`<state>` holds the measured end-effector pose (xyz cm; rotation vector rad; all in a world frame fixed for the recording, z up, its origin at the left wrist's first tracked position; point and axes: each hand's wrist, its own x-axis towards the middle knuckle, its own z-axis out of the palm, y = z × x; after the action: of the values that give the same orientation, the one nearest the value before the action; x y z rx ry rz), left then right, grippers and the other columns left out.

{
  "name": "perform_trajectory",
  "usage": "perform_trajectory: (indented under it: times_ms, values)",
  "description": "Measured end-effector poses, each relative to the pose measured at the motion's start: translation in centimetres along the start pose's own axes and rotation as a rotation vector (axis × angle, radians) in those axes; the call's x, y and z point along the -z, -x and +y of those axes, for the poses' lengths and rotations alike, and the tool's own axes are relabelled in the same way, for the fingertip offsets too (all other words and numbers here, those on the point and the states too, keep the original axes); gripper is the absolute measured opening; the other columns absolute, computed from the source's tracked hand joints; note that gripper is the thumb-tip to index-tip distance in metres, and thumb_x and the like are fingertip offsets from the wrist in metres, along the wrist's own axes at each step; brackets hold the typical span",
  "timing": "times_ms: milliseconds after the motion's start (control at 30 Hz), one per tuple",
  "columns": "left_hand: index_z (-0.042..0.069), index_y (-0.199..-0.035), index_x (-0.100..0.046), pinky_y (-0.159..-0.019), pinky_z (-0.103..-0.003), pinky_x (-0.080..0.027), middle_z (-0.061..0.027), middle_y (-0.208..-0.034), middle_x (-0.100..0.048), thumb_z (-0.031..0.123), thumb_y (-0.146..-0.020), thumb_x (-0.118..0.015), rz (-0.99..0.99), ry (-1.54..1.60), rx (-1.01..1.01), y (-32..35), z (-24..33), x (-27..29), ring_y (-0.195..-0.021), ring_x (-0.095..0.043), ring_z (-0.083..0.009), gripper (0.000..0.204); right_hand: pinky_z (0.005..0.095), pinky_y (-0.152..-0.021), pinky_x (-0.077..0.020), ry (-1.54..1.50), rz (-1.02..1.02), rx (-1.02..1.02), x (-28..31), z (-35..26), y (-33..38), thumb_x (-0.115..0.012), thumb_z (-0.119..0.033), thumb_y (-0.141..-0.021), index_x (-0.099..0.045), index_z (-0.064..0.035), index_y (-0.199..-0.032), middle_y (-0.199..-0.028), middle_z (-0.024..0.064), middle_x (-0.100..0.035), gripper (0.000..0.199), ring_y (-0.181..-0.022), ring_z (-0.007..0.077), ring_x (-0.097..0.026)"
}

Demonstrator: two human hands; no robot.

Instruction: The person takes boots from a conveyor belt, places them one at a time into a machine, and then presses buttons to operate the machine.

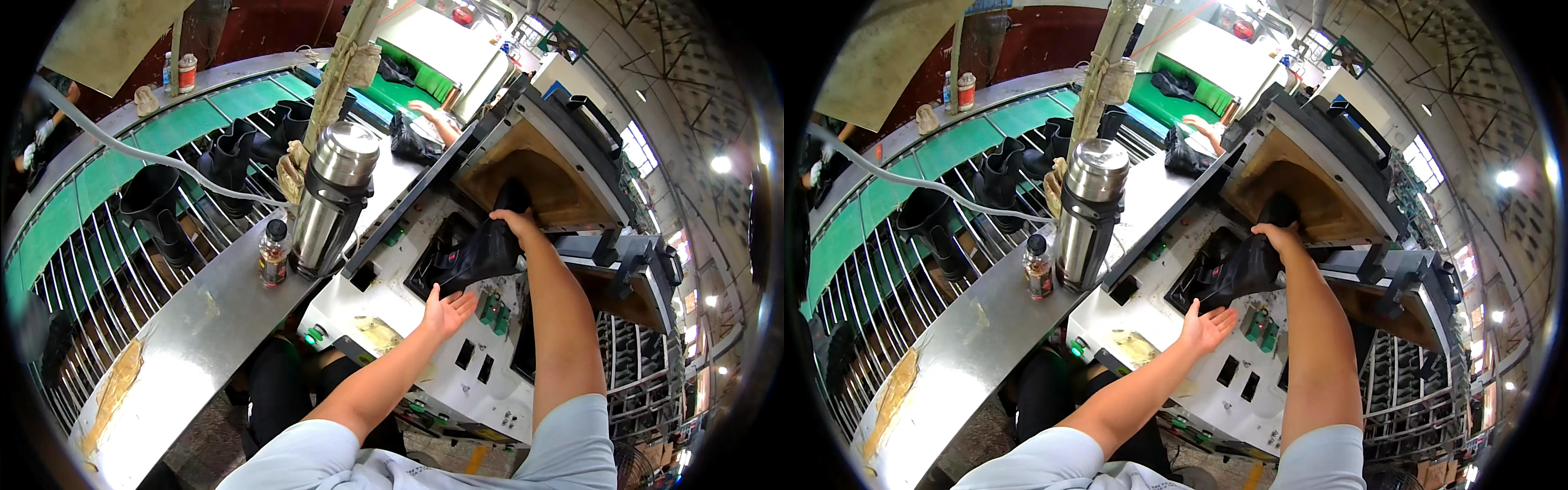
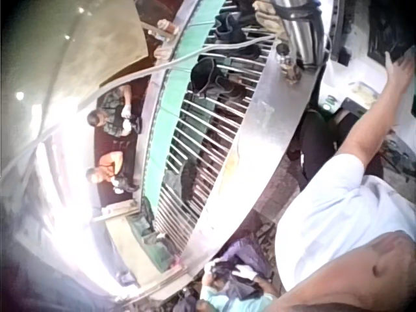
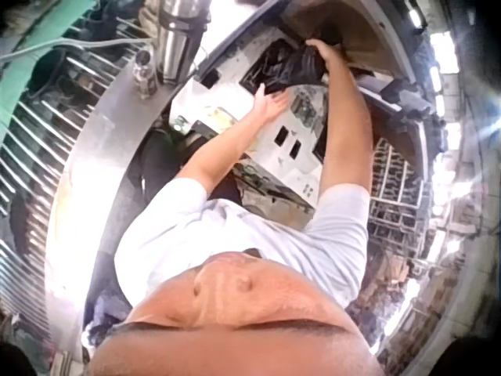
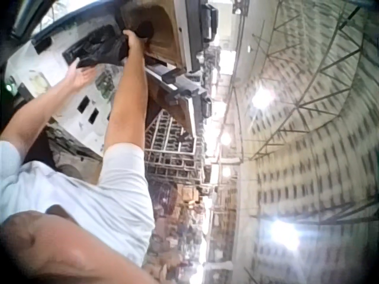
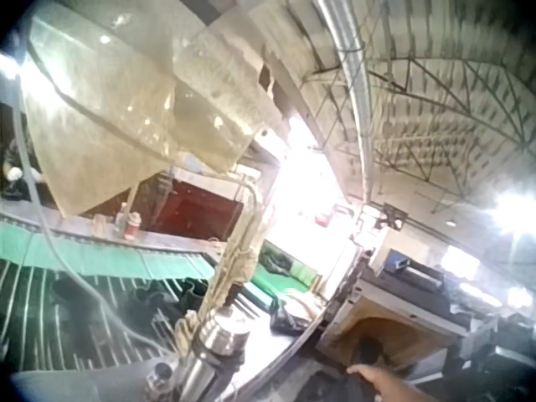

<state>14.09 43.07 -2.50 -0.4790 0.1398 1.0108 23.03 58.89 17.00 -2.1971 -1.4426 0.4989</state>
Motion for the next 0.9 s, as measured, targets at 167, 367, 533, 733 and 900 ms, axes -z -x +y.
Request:
perform_trajectory:
  times_ms: [167,367,533,733,900]
  values:
    - [0.004,-0.102,-0.059,-0.071,-0.033,-0.052,-0.0046,-0.082,-0.061,0.029,-0.091,-0.058,-0.314,-0.690,-0.419,10.5,4.7,5.6,-0.078,-0.061,-0.0191,0.027,0.0398,-0.104,-0.0368,-0.071,-0.091,-0.061,-2.7,2.0,-1.7,-0.081,-0.034,-0.050,-0.014,0.0019,-0.146,-0.143,0.0264,-0.035,0.123,-0.129,0.0344,-0.042]
    - [0.005,-0.077,-0.059,-0.049,-0.025,-0.041,-0.0015,-0.062,-0.053,0.014,-0.087,-0.056,0.341,-1.025,-1.255,28.1,16.1,10.7,-0.052,-0.050,-0.0113,0.013,0.0399,-0.096,-0.0437,-0.187,-0.115,-0.020,-4.9,2.8,-1.1,-0.082,-0.034,-0.051,-0.029,0.0060,-0.138,-0.134,0.0235,-0.044,0.109,-0.116,0.0336,-0.052]
    - [0.002,-0.075,-0.059,-0.056,-0.036,-0.043,-0.0092,-0.063,-0.058,0.018,-0.085,-0.058,1.287,-1.599,-1.600,35.9,25.2,21.1,-0.060,-0.057,-0.0236,0.019,0.0392,-0.103,-0.0378,-0.094,-0.087,-0.055,-6.8,3.0,-1.2,-0.082,-0.033,-0.051,-0.029,0.0063,-0.138,-0.139,0.0220,-0.041,0.109,-0.126,0.0301,-0.045]
    - [0.005,-0.070,-0.059,-0.055,-0.042,-0.046,-0.0134,-0.061,-0.059,0.019,-0.078,-0.063,1.374,-1.898,-1.593,37.1,23.8,21.4,-0.058,-0.060,-0.0329,0.017,0.0380,-0.101,-0.0401,-0.087,-0.127,-0.033,-4.0,2.1,-3.2,-0.081,-0.033,-0.049,-0.024,0.0086,-0.140,-0.141,0.0250,-0.038,0.116,-0.126,0.0314,-0.045]
    - [0.006,-0.067,-0.057,-0.056,-0.044,-0.047,-0.0140,-0.063,-0.061,0.021,-0.078,-0.060,1.542,-2.002,-1.475,37.0,23.3,20.5,-0.061,-0.060,-0.0353,0.019,0.0371,-0.102,-0.0395,-0.037,-0.057,0.043,-1.7,-0.5,-4.0,-0.081,-0.035,-0.048,-0.019,0.0084,-0.143,-0.141,0.0262,-0.039,0.121,-0.128,0.0318,-0.044]
